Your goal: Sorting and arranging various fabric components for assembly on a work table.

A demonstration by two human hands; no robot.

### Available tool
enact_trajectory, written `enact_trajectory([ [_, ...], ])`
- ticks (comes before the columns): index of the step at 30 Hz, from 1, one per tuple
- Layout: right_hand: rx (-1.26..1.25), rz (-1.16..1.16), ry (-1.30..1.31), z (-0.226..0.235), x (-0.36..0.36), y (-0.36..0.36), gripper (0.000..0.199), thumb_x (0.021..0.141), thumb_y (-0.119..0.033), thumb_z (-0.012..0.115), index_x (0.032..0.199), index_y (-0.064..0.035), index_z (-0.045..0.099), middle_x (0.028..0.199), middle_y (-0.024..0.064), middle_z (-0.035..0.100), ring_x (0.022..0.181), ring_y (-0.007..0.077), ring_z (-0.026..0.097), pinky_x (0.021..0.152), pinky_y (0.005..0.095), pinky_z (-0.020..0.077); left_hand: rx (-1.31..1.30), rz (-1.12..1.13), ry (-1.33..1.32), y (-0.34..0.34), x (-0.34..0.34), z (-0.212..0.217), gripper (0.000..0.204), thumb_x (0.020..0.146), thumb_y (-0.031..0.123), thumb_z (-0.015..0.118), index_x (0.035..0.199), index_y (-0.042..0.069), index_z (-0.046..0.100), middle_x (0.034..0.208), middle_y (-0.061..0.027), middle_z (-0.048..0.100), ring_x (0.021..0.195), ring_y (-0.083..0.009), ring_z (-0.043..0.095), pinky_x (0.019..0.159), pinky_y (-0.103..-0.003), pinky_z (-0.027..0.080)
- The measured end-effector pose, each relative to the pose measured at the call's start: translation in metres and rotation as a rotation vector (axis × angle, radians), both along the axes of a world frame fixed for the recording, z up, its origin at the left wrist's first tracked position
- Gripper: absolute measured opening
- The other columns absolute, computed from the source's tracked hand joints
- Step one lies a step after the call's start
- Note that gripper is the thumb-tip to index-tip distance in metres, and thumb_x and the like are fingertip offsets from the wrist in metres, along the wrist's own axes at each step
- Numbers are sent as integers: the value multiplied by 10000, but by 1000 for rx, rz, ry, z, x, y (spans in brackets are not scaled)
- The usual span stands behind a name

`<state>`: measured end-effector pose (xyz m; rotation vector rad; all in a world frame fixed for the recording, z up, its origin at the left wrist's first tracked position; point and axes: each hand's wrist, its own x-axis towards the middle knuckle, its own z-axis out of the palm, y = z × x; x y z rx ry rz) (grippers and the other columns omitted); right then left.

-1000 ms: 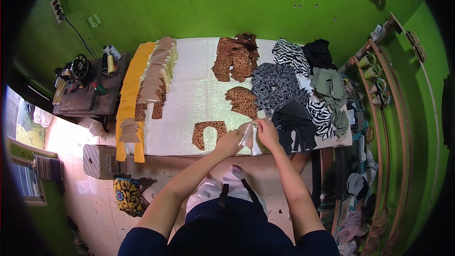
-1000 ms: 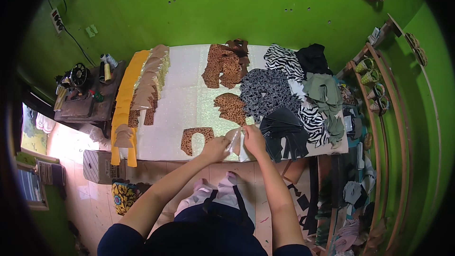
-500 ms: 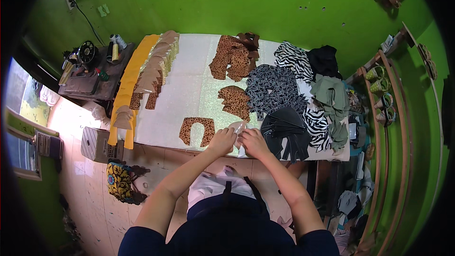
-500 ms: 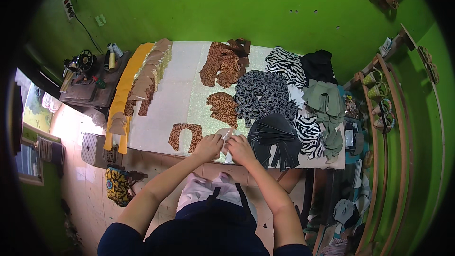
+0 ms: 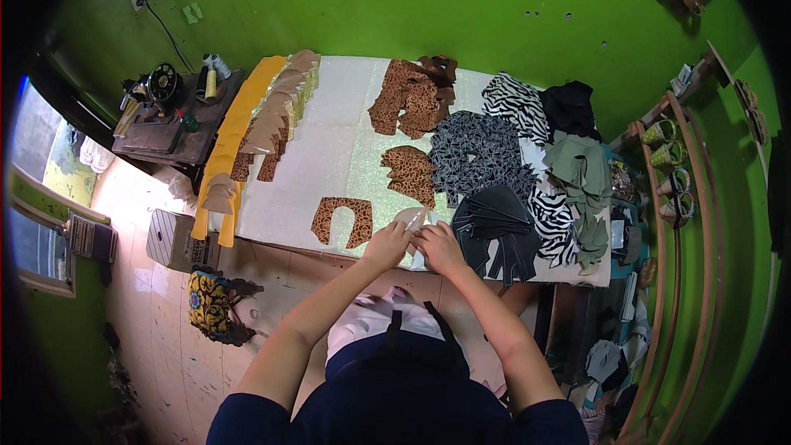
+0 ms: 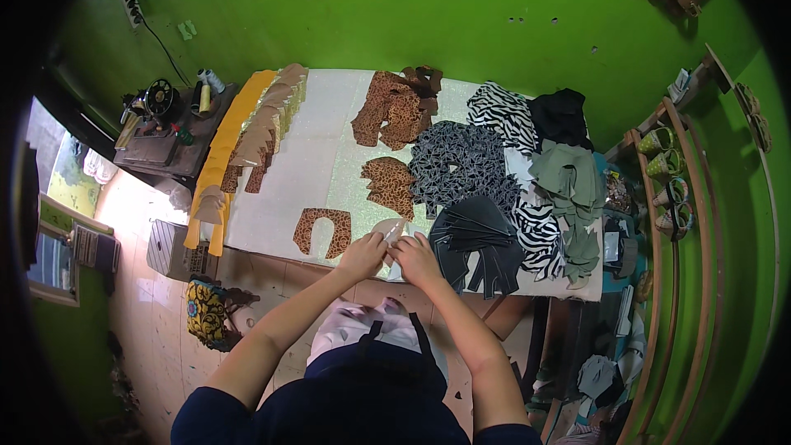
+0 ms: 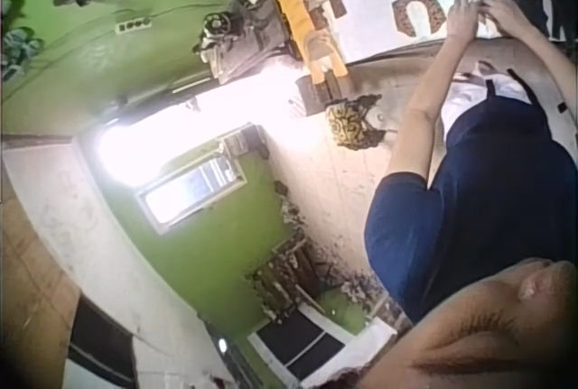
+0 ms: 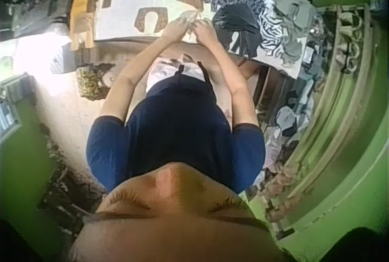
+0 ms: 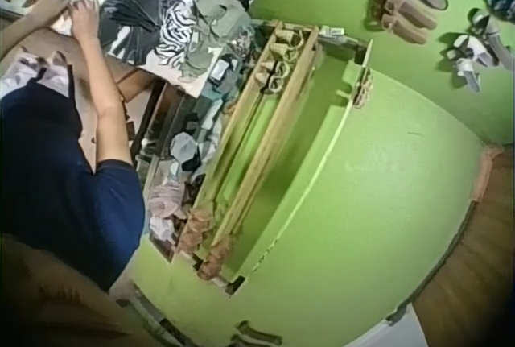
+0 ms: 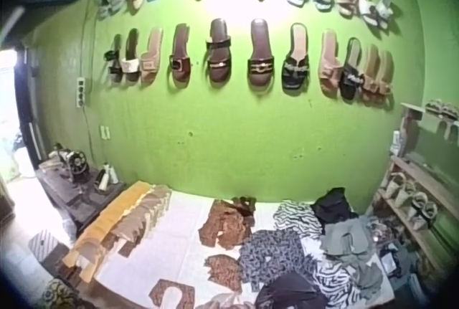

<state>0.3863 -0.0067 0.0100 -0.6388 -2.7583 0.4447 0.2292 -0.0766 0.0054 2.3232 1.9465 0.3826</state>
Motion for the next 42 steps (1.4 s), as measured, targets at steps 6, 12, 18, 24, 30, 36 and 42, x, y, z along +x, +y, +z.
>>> enact_trajectory([
  [6,13,-9,38,-8,1,0,262,717,-64,526,955,-127,616,936,11,573,1010,182,495,948,405,293,125,-191,-131,-11,-32,8,184,698,106,543,867,41,506,893,-103,491,842,-247,544,723,-332,476],
  [12,-55,-37,-6,-4,-1,-2,269,733,-48,462,944,-113,615,951,11,565,1014,180,493,976,427,269,109,-257,60,-2,-35,4,152,740,185,565,832,75,512,849,-51,522,784,-205,561,669,-322,464],
  [18,-36,-30,-44,0,0,-3,264,760,-82,457,973,-114,609,967,16,557,1025,181,487,974,428,270,164,-308,106,2,-33,-1,139,755,215,555,780,83,520,796,-36,529,737,-189,567,636,-309,455],
  [24,140,7,85,-7,4,-11,275,758,-92,463,1002,-77,589,1031,46,549,1055,201,470,958,403,294,199,-200,-102,2,-31,-1,127,736,210,574,706,91,544,709,-40,526,654,-210,571,594,-330,459],
  [30,107,62,44,-3,5,-10,278,736,-82,487,994,-45,582,1069,73,543,1051,225,480,917,399,340,-37,-54,-214,9,-33,15,164,760,218,565,753,57,599,716,-92,574,628,-284,576,553,-374,472],
  [36,120,82,111,-5,6,-11,276,737,-80,485,992,-34,581,1033,76,565,1012,226,512,879,392,382,-90,107,-357,9,-30,14,173,793,228,539,798,72,613,799,-98,602,680,-296,586,590,-380,477],
  [42,182,91,150,-10,7,-11,284,740,-82,481,1003,-37,578,1005,72,575,959,217,538,819,372,409,-109,150,-329,17,-26,20,189,806,230,523,781,61,602,772,-107,588,670,-306,582,585,-395,470],
])
